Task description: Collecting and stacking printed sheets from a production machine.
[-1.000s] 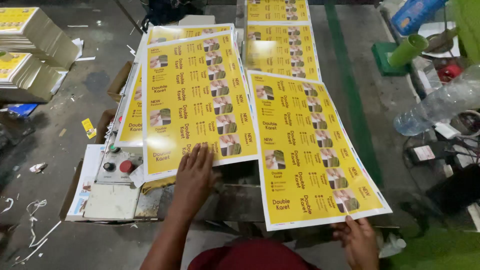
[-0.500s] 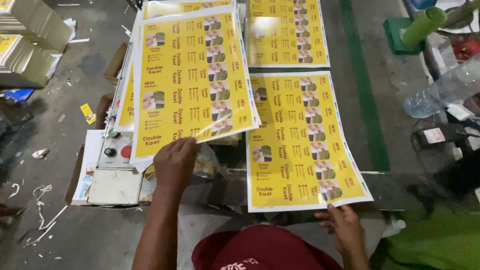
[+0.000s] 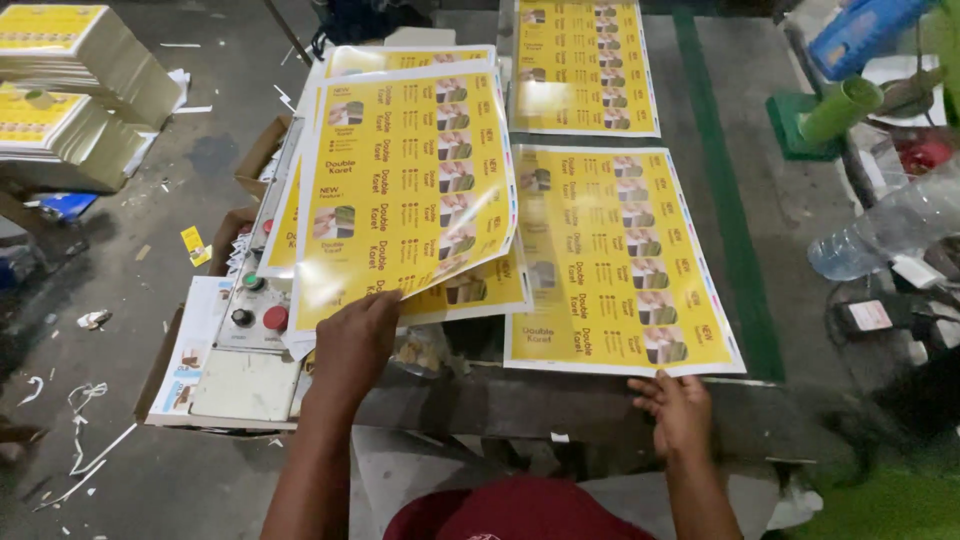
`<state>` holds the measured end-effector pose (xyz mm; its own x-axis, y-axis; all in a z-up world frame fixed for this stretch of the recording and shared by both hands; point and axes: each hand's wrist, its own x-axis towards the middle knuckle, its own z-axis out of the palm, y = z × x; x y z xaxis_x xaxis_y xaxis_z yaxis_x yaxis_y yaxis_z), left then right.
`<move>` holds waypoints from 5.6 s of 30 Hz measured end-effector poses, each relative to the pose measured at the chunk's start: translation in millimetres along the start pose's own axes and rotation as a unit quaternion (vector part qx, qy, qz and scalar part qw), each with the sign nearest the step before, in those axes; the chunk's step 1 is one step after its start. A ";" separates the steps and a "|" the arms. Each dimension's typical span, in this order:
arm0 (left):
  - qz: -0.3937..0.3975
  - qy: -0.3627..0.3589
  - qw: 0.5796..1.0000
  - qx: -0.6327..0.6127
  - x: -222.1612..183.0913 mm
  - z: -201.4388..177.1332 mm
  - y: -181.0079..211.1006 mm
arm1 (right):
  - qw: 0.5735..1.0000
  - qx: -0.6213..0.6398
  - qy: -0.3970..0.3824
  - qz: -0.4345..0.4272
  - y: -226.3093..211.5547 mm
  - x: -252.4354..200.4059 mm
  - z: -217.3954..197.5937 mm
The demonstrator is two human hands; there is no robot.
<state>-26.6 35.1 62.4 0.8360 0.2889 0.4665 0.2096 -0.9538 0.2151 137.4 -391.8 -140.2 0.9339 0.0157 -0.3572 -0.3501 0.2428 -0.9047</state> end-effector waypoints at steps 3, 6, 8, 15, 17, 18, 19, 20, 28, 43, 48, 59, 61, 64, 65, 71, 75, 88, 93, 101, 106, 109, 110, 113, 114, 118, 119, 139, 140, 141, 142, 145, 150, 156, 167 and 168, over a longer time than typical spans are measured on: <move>-0.018 0.039 0.999 -0.017 -1.9 2.1 -2.5 | 0.999 -0.001 -0.013 0.029 5.6 4.9 12.2; -0.001 0.025 1.000 -0.009 -1.5 5.7 -9.9 | 0.999 -0.049 -0.017 0.009 23.4 41.0 29.1; -0.007 0.025 0.999 -0.027 0.2 3.1 -5.6 | 0.999 -0.048 -0.019 0.016 17.8 61.6 43.5; -0.005 0.105 0.992 -0.063 9.2 -1.5 -3.2 | 0.998 -0.029 -0.055 0.008 5.4 156.2 81.4; 0.005 0.157 0.986 -0.056 14.2 2.7 -8.7 | 0.998 -0.014 -0.063 0.014 2.5 170.8 81.7; 0.014 0.204 0.978 -0.051 16.3 4.5 -11.7 | 0.997 -0.001 -0.070 0.025 2.0 177.5 81.8; 0.015 0.206 0.977 -0.049 17.0 8.7 -16.8 | 0.997 0.001 -0.072 0.024 3.9 169.5 76.0; 0.024 0.255 0.966 -0.042 17.8 13.1 -22.1 | 0.997 -0.007 -0.067 0.033 6.2 161.9 70.2; 0.152 0.206 0.952 -0.165 14.4 20.7 76.5 | 0.995 -0.013 -0.086 0.046 -44.2 -13.4 122.3; 0.223 -0.021 0.955 -0.193 -34.4 45.1 122.6 | 0.994 0.076 -0.071 0.014 3.3 -47.8 2.2; 0.107 -0.007 0.993 0.040 -24.8 68.2 52.0 | 1.000 0.012 -0.012 0.018 16.9 -64.2 -56.2; 0.077 0.101 0.990 0.068 -15.1 34.2 20.0 | 0.998 -0.024 -0.024 0.043 28.4 -61.7 -50.7; 0.055 0.123 0.989 0.061 -14.5 24.3 24.0 | 0.997 -0.036 -0.062 0.041 25.7 -48.4 -32.7; 0.060 0.126 0.990 0.008 -15.3 23.4 19.6 | 0.990 0.007 -0.135 0.040 29.2 -12.4 -8.7; 0.064 0.039 0.996 0.044 -16.9 31.9 10.6 | 0.993 -0.010 -0.120 0.018 25.3 -3.0 4.2; 0.013 -0.068 0.996 0.054 -17.7 24.2 3.7 | 0.994 -0.008 -0.110 0.017 27.1 76.1 35.1; -0.004 0.125 0.992 0.007 -17.4 11.1 3.5 | 0.993 -0.022 -0.104 0.057 9.3 42.8 37.3; 0.212 0.086 0.971 -0.076 -71.7 50.5 134.2 | 0.949 0.029 -0.312 -0.021 -14.1 -100.3 88.7; 0.245 -0.071 0.953 -0.166 -78.7 34.5 157.0 | 0.989 0.072 -0.126 0.036 -16.9 -93.3 54.8; 0.151 -0.021 0.988 0.019 -38.0 72.2 45.4 | 1.000 0.012 -0.022 0.001 15.1 -58.5 -86.4; 0.120 -0.042 0.986 0.105 -26.8 47.8 16.2 | 0.996 -0.037 0.032 0.073 -3.9 -88.4 -97.1; 0.088 0.035 0.991 0.094 -27.1 32.2 11.3 | 0.990 -0.055 0.052 0.116 7.9 -92.3 -103.5; 0.078 0.073 0.990 0.091 -27.1 26.6 12.2 | 0.990 -0.074 0.036 0.114 19.2 -91.3 -110.3; 0.071 0.114 0.989 0.067 -24.1 16.2 18.2 | 0.989 -0.091 0.014 0.119 23.9 -93.4 -103.2; 0.073 0.114 0.990 0.045 -24.3 13.2 20.4 | 0.988 -0.089 0.008 0.128 21.3 -96.7 -96.7; 0.079 -0.001 0.997 0.027 -28.0 4.1 23.4 | 0.987 -0.081 -0.004 0.136 7.6 -107.3 -72.5; 0.062 -0.045 0.997 0.031 -28.6 4.0 24.1 | 0.982 -0.102 0.001 0.162 3.8 -108.1 -66.4; 0.056 0.255 0.965 -0.036 -21.3 -4.7 36.2 | 0.992 -0.032 -0.079 0.094 -5.8 -31.0 -2.4; 0.098 0.245 0.962 -0.066 -24.6 2.3 42.5 | 0.991 -0.041 -0.084 0.099 -9.3 -44.4 4.7; 0.142 0.234 0.957 -0.097 -27.5 9.5 49.5 | 0.990 -0.049 -0.086 0.102 -12.7 -59.0 10.6; 0.144 0.234 0.956 -0.100 -33.6 23.4 58.7 | 0.990 -0.048 -0.083 0.101 -22.7 -71.5 24.2; 0.200 0.153 0.960 -0.124 -51.7 45.8 93.3 | 0.986 -0.086 -0.120 0.082 -37.5 -102.6 54.9; 0.233 -0.004 0.963 -0.133 -83.2 70.0 146.3 | 0.957 -0.044 -0.284 -0.027 -4.3 -99.5 65.0; 0.258 -0.115 0.940 -0.189 -77.4 33.5 151.5 | 0.986 0.045 -0.152 0.057 -9.4 -87.1 45.9; 0.126 -0.074 0.988 0.044 -40.1 60.6 9.8 | 1.000 0.016 -0.006 0.001 21.0 -59.9 -104.4; 0.144 -0.061 0.983 0.093 -41.0 63.3 1.8 | 0.999 -0.001 0.029 0.021 18.6 -62.3 -110.9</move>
<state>-28.4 16.4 -10.6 0.9266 0.0027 0.3760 0.0340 -0.9965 -0.0769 64.7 -495.8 -160.5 0.9127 -0.0305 -0.4075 -0.3889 0.2414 -0.8891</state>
